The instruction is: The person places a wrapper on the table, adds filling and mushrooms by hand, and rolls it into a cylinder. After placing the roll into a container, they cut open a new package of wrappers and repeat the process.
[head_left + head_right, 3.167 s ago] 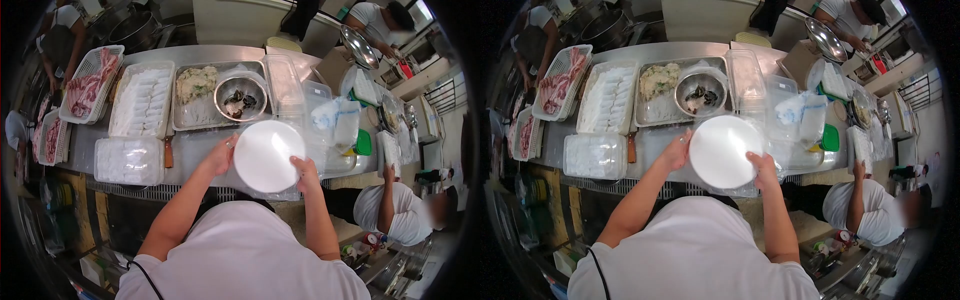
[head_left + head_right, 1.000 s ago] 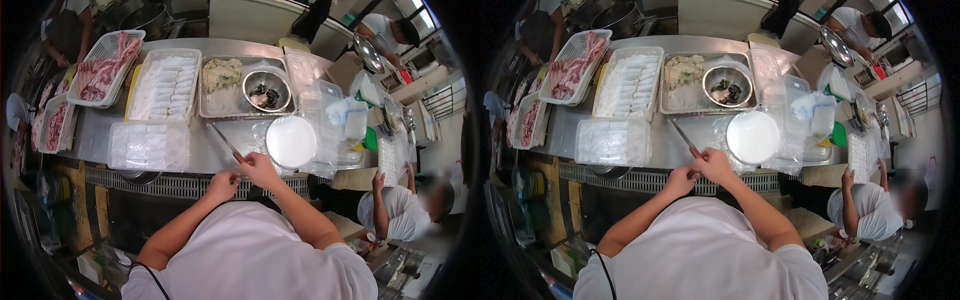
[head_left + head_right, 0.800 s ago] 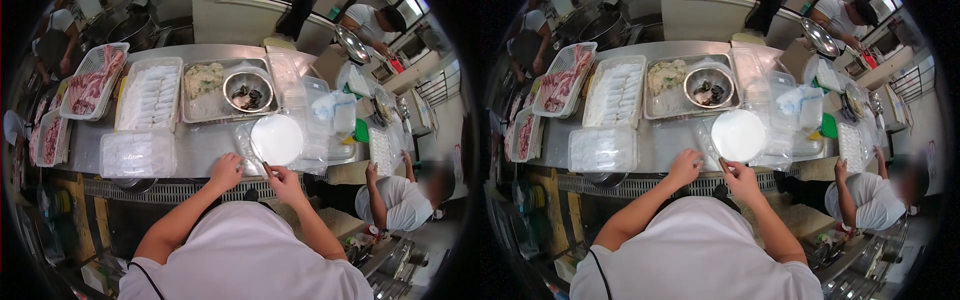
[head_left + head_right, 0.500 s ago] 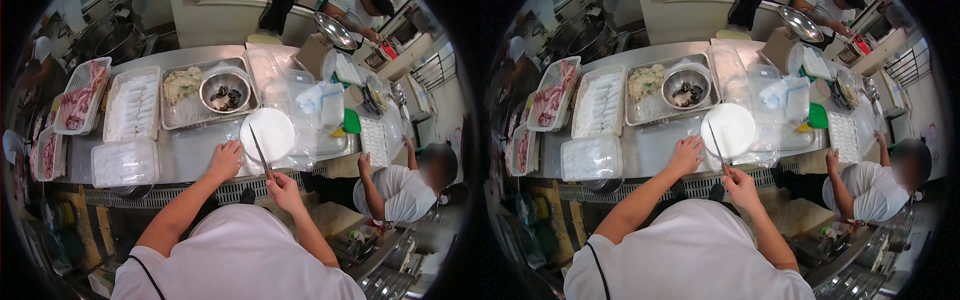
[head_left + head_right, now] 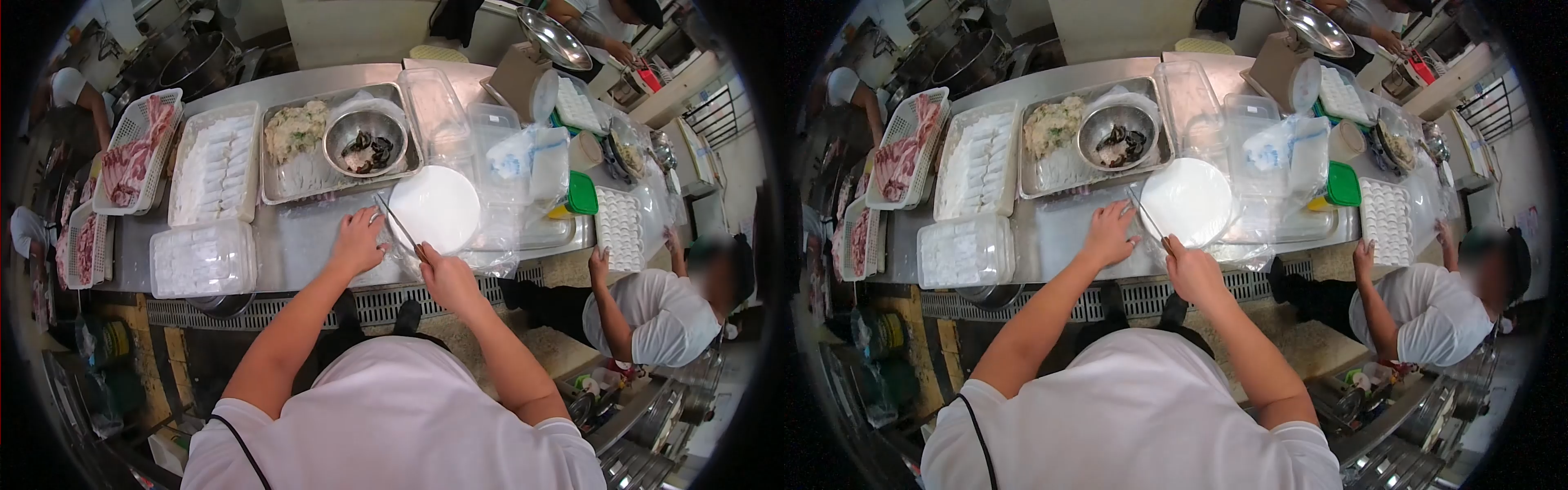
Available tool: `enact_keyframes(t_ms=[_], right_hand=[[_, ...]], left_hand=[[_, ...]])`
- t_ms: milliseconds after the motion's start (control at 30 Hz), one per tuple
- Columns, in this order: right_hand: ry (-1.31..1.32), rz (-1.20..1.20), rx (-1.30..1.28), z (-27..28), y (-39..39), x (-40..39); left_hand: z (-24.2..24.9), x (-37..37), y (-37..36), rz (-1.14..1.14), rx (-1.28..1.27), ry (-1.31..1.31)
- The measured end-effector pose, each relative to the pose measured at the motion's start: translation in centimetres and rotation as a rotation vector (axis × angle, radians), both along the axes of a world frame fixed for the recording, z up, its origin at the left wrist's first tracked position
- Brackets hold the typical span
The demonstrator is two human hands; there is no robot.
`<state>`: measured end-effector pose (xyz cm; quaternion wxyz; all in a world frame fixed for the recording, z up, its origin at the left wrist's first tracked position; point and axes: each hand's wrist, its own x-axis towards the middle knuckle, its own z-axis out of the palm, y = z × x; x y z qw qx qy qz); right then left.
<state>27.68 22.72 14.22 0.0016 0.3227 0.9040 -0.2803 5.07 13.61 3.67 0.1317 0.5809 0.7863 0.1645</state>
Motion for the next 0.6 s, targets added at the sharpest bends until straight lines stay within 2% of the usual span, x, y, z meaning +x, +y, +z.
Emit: enact_keyframes(t_ms=[167,400,600], right_hand=[[-0.08,0.07,0.04,-0.9,0.2,-1.6],[-0.252,0.107,0.072,-0.3,-0.9,-2.6],[-0.34,0.14,0.085,0.9,-2.2,-1.7]], left_hand=[[-1.5,-1.9,-0.1,-0.02,0.064,-0.048],[-0.3,-2.1,-0.3,-0.017,-0.002,-0.044],[-0.9,-2.5,-0.3,-0.031,0.049,0.021]])
